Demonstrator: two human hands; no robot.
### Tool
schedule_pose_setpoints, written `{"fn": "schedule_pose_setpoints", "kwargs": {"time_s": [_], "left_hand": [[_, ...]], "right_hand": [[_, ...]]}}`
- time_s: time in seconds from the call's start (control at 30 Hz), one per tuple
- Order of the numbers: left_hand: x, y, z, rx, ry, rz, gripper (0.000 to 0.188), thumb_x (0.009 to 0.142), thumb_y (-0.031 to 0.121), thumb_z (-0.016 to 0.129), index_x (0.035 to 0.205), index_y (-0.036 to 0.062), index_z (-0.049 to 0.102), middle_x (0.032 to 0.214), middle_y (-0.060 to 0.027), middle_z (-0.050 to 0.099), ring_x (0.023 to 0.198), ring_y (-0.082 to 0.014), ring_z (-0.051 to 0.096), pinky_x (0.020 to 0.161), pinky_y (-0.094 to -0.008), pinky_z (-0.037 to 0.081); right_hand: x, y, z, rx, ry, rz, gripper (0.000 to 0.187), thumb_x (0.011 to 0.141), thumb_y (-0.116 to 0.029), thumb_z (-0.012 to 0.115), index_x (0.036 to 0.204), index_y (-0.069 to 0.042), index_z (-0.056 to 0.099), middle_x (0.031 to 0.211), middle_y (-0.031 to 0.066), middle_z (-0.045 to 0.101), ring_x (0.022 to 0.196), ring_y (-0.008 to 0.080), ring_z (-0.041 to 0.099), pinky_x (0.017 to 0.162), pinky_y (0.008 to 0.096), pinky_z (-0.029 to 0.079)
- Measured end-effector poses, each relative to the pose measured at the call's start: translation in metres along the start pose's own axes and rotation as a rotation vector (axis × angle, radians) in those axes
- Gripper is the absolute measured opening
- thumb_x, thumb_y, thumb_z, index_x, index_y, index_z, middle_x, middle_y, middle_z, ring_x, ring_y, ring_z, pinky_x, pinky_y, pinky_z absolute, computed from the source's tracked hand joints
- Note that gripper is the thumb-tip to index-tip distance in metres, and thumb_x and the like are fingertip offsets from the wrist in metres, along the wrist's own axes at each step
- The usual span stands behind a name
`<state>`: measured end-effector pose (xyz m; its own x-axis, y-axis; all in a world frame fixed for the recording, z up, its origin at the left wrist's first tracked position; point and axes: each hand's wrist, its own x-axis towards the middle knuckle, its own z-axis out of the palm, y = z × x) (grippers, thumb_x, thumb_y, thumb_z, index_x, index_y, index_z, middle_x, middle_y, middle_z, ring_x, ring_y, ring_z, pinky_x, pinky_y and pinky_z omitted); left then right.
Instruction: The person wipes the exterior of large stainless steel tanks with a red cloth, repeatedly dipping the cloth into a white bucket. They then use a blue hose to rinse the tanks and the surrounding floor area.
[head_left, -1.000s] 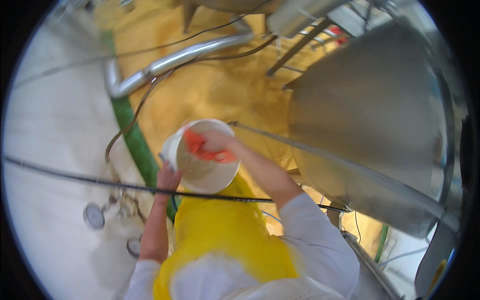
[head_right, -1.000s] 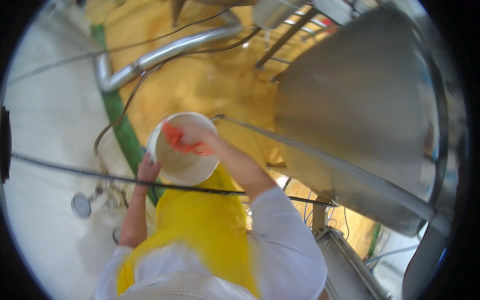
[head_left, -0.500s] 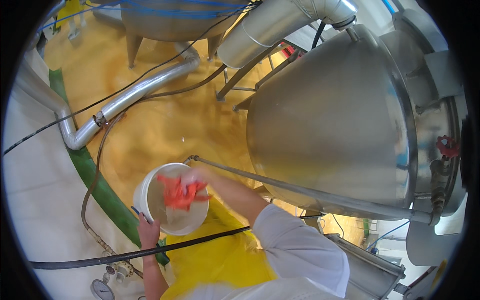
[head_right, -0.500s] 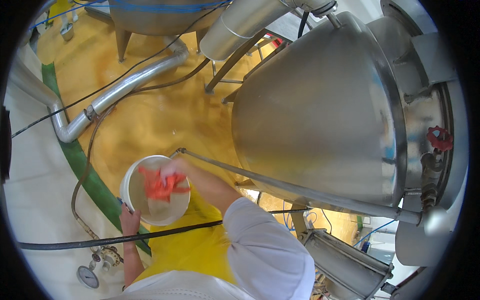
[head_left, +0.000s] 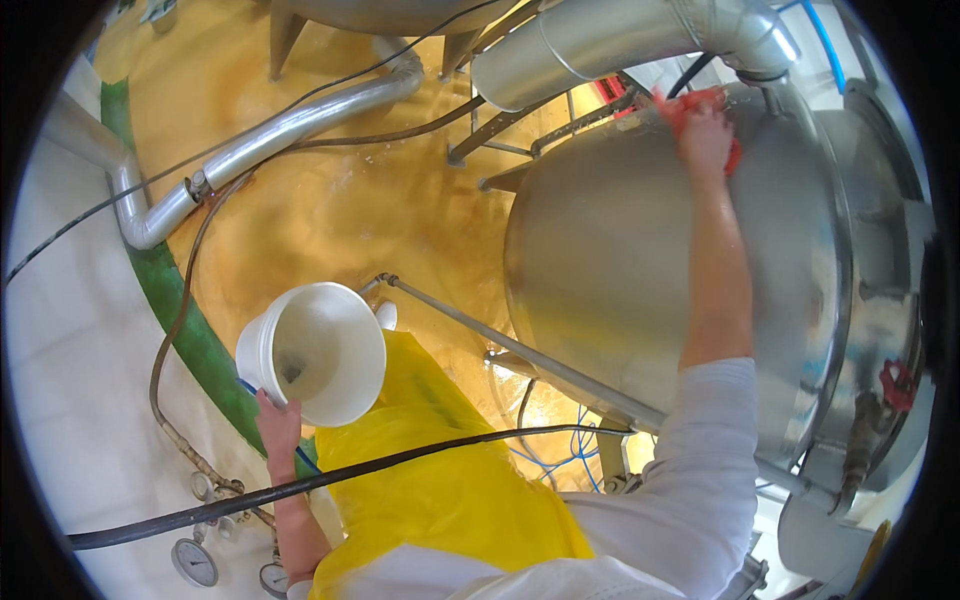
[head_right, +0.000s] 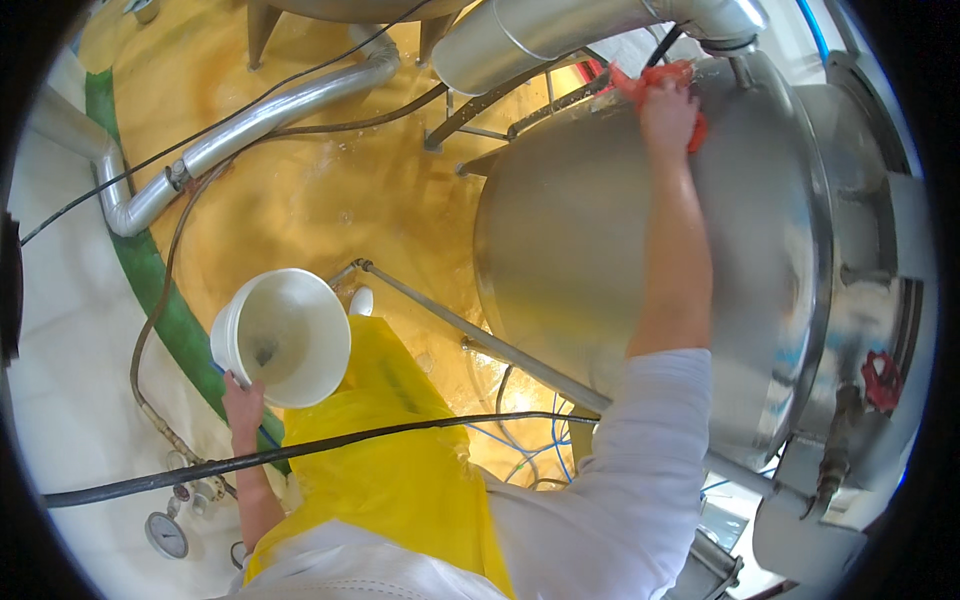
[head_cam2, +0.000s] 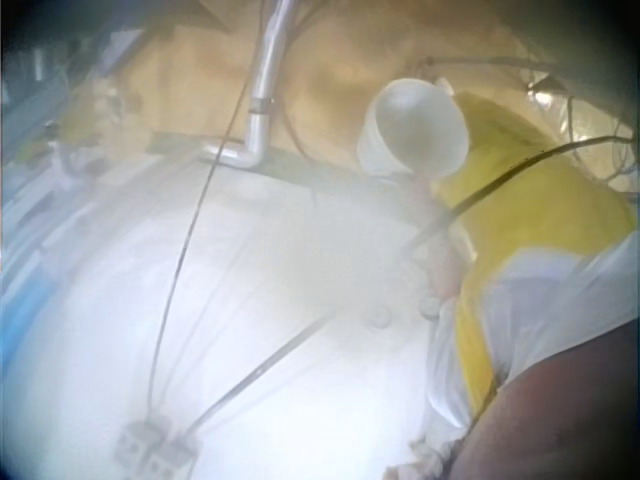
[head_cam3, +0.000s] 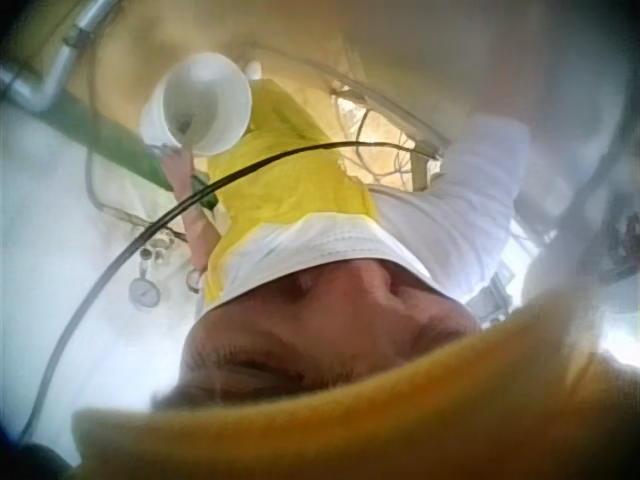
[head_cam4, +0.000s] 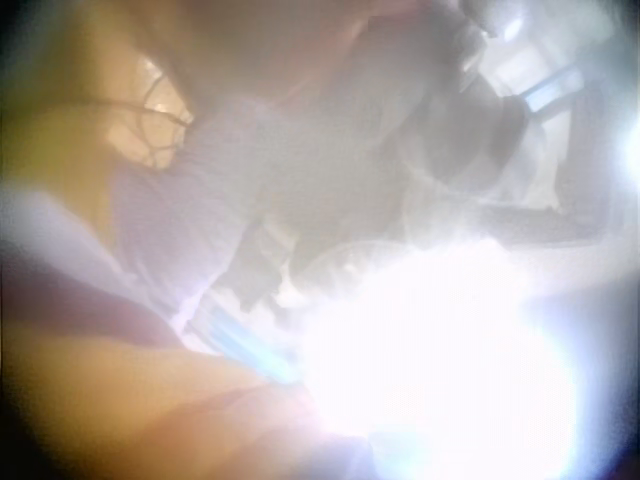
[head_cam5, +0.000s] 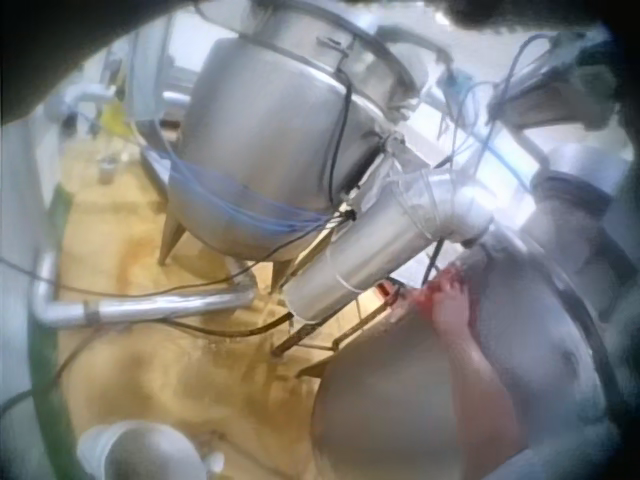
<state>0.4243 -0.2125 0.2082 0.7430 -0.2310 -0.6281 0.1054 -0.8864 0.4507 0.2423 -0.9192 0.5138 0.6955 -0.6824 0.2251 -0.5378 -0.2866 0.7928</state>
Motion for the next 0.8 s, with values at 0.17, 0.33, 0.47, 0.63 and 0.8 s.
{"fn": "schedule_pose_setpoints", "kwargs": {"time_s": [0.17, 0.33, 0.47, 0.63, 0.8], "left_hand": [[-0.023, 0.011, -0.007, -0.112, -0.037, -0.161, 0.066, 0.078, 0.024, 0.062, 0.134, -0.0054, 0.043, 0.104, -0.0272, 0.068, 0.098, -0.0398, 0.067, 0.089, -0.0431, 0.049], [-0.037, -0.012, 0.009, -0.187, -0.018, -0.26, 0.061, 0.078, 0.022, 0.061, 0.132, -0.0004, 0.046, 0.097, -0.0198, 0.069, 0.087, -0.0297, 0.067, 0.082, -0.0389, 0.051], [-0.04, -0.027, 0.023, -0.246, -0.001, -0.308, 0.059, 0.077, 0.022, 0.062, 0.129, -0.0003, 0.048, 0.09, -0.0141, 0.066, 0.08, -0.0252, 0.063, 0.078, -0.0369, 0.05], [-0.057, -0.053, 0.029, -0.279, 0.113, -0.304, 0.055, 0.076, 0.022, 0.061, 0.125, -0.0014, 0.049, 0.094, -0.0104, 0.062, 0.084, -0.0215, 0.057, 0.081, -0.0346, 0.047], [-0.059, -0.057, 0.03, -0.364, 0.126, -0.287, 0.054, 0.075, 0.022, 0.059, 0.123, -0.0018, 0.05, 0.098, -0.0103, 0.061, 0.088, -0.022, 0.056, 0.084, -0.0355, 0.046]], "right_hand": [[-0.075, -0.174, 0.14, -0.079, -0.217, -0.225, 0.052, 0.097, -0.038, 0.044, 0.142, -0.012, 0.051, 0.149, 0.0199, 0.038, 0.141, 0.0354, 0.031, 0.112, 0.0549, 0.027], [-0.166, -0.299, 0.203, -0.009, -0.666, -0.692, 0.051, 0.096, -0.037, 0.046, 0.14, -0.014, 0.054, 0.149, 0.0112, 0.043, 0.143, 0.0325, 0.03, 0.114, 0.0579, 0.02], [-0.084, -0.243, 0.234, -0.035, -0.499, -0.428, 0.05, 0.096, -0.035, 0.047, 0.137, -0.008, 0.055, 0.147, 0.0139, 0.045, 0.139, 0.0333, 0.037, 0.114, 0.0589, 0.02], [0.086, -0.123, 0.217, -0.166, -0.288, -0.092, 0.047, 0.097, -0.041, 0.046, 0.125, -0.008, 0.064, 0.132, 0.0155, 0.059, 0.13, 0.0351, 0.047, 0.109, 0.0593, 0.026], [0.058, -0.199, 0.294, -0.205, -0.385, -0.222, 0.047, 0.097, -0.036, 0.044, 0.128, -0.005, 0.061, 0.134, 0.0169, 0.057, 0.13, 0.0319, 0.048, 0.108, 0.0557, 0.028]]}}
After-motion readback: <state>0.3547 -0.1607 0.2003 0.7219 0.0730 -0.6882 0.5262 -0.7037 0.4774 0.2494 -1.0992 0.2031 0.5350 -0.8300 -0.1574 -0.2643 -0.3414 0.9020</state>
